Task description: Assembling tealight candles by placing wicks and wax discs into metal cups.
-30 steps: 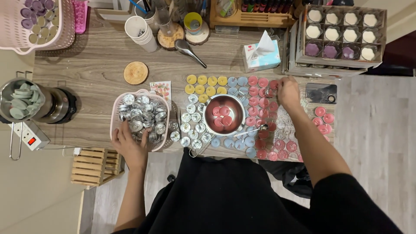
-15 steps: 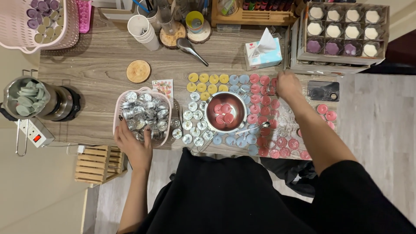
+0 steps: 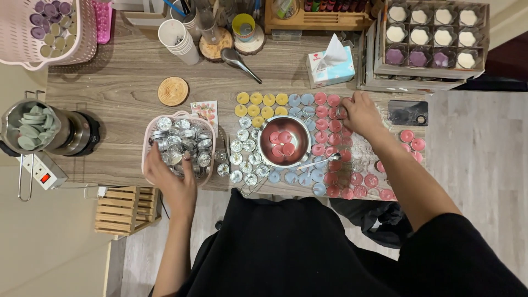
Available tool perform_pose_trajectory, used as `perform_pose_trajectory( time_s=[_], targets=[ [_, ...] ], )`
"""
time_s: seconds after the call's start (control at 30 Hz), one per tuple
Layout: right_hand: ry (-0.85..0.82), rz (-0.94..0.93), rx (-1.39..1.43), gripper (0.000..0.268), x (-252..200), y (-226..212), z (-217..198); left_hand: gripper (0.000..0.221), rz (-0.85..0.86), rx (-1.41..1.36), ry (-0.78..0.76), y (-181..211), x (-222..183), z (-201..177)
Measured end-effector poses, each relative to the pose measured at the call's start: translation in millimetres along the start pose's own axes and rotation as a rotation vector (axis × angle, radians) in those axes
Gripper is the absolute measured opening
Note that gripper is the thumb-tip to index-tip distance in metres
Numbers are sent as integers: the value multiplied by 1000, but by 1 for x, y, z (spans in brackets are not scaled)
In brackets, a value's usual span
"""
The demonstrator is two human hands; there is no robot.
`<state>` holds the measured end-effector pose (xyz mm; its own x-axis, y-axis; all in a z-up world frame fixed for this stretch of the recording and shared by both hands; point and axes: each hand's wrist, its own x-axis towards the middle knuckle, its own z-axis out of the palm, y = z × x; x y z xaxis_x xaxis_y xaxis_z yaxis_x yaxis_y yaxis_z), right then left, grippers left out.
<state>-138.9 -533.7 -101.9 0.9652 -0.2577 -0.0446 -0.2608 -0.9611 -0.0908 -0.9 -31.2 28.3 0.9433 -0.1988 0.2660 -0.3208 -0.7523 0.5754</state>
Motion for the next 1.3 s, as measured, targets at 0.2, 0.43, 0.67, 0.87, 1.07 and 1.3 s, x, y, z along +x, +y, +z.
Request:
perform_pose_trajectory(
  time_s=[0.2, 0.43, 0.67, 0.87, 1.07, 1.3],
  targets=[
    [79, 20, 163, 52, -4, -27, -43, 57, 39, -202, -41, 42, 5, 17],
    [-15, 53, 693, 37, -22, -146, -125, 47, -238, -1060, -664, 76, -6, 98],
    [-20, 2, 723, 52, -35, -215, -137, 50, -626, -1515, -1062, 78, -10, 144],
    [32, 17, 749, 46, -44, -217, -144, 48, -744, -1650, -1087, 85, -3, 137],
    [171, 123, 803, 39, -51, -215, -128, 50, -809, -1707, -1046, 87, -5, 143],
    [39, 458, 1258, 28, -60, -219, -73, 53, -772, -1570, -985, 104, 1, 129]
  ],
)
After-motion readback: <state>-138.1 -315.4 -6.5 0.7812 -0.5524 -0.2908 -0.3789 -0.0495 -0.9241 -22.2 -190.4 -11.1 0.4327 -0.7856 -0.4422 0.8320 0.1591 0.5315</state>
